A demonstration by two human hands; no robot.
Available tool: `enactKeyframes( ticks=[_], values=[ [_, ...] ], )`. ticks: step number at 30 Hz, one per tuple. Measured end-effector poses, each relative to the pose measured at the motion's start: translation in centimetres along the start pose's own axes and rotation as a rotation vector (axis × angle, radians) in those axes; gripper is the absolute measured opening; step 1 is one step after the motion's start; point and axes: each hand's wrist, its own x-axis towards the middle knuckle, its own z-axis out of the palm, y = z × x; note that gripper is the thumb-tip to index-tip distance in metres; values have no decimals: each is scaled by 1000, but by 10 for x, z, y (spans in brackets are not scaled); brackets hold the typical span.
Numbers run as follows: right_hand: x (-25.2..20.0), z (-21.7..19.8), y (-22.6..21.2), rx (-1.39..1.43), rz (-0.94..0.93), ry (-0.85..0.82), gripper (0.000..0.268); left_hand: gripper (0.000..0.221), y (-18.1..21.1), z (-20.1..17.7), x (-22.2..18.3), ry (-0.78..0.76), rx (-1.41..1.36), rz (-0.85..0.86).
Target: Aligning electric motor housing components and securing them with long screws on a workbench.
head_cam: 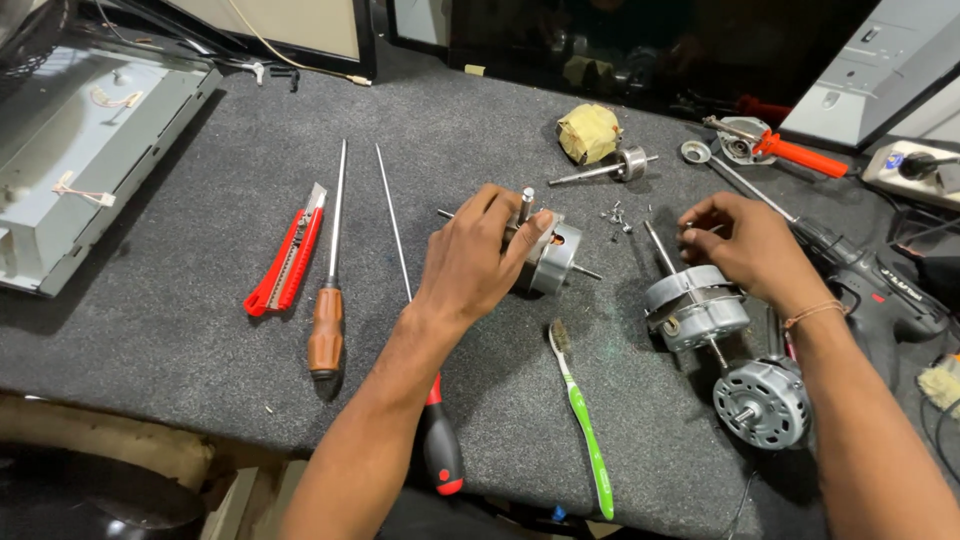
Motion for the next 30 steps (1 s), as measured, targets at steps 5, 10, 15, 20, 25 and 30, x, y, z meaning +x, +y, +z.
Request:
enactKeyframes(
  ticks=[5, 10, 15, 20, 25, 30],
  values=[
    [-12, -1, -25, 154, 107, -85, 8, 53, 3, -2, 0, -26, 5, -43],
    [-42, -17, -52, 22, -205, 219, 11, 52, 1, -1, 0, -23, 15, -44],
    [-76, -3, -47, -187, -644, -145, 48, 55, 0, -2, 1, -36, 19, -39],
    [-67, 3, -18, -623, -838, -188, 23, 50, -1, -1, 3, -48, 10, -53],
    [-59, -8, -4, -633, -560, -128, 26, 51, -1, -3, 3, -42, 14, -55],
    [-63, -13, -29, -297, -187, 160, 13, 53, -1, -3, 2, -47, 11, -70]
  ],
)
